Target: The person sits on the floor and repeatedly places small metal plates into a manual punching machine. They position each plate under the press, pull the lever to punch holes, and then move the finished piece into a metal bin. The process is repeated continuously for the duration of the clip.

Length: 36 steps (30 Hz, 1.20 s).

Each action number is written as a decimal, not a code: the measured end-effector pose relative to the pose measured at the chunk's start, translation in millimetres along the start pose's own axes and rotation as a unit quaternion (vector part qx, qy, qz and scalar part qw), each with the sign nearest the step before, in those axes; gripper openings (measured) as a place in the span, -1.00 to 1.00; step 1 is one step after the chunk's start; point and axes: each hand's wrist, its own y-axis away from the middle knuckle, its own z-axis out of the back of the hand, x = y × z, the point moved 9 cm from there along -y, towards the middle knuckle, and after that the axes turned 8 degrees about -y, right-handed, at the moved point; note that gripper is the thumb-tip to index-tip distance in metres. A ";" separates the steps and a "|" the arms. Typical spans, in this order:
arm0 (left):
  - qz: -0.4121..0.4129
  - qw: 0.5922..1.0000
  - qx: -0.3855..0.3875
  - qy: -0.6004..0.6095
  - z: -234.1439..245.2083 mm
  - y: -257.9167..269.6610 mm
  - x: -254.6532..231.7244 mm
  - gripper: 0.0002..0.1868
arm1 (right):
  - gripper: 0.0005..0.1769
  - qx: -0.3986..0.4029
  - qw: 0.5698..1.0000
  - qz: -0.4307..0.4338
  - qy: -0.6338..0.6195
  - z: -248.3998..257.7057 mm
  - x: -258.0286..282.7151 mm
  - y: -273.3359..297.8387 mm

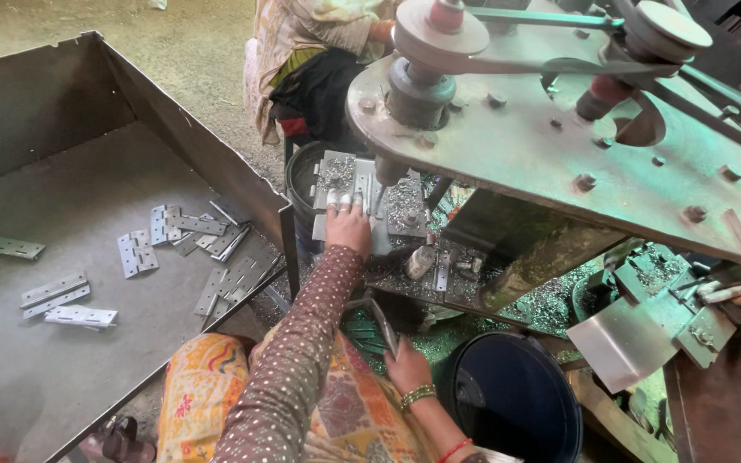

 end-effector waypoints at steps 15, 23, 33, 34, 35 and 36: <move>0.000 0.999 0.003 0.040 18.8 -22.2 7.3 -0.73 | -0.58 -0.025 0.999 0.043 -0.020 -17.2 -16.1 -14.8; -0.045 0.998 0.040 -0.033 34.4 19.5 -3.7 -0.73 | -0.47 0.124 0.990 -0.058 0.031 28.8 12.1 -21.3; -0.062 0.970 -0.231 -0.042 53.0 116.7 -22.8 -0.65 | -0.45 0.061 0.997 0.022 0.029 54.9 42.4 -13.7; -0.070 0.975 -0.213 -0.006 52.1 106.9 -20.6 -0.67 | -0.46 0.065 0.998 0.016 0.019 55.4 39.4 -17.2; -0.078 0.977 -0.194 0.029 52.3 97.5 -19.1 -0.68 | -0.46 0.058 0.998 0.028 0.022 57.2 40.8 -20.1; -0.022 0.980 -0.152 0.130 49.0 84.1 -6.6 -0.65 | -0.46 0.052 0.998 0.040 0.025 59.4 42.8 -22.2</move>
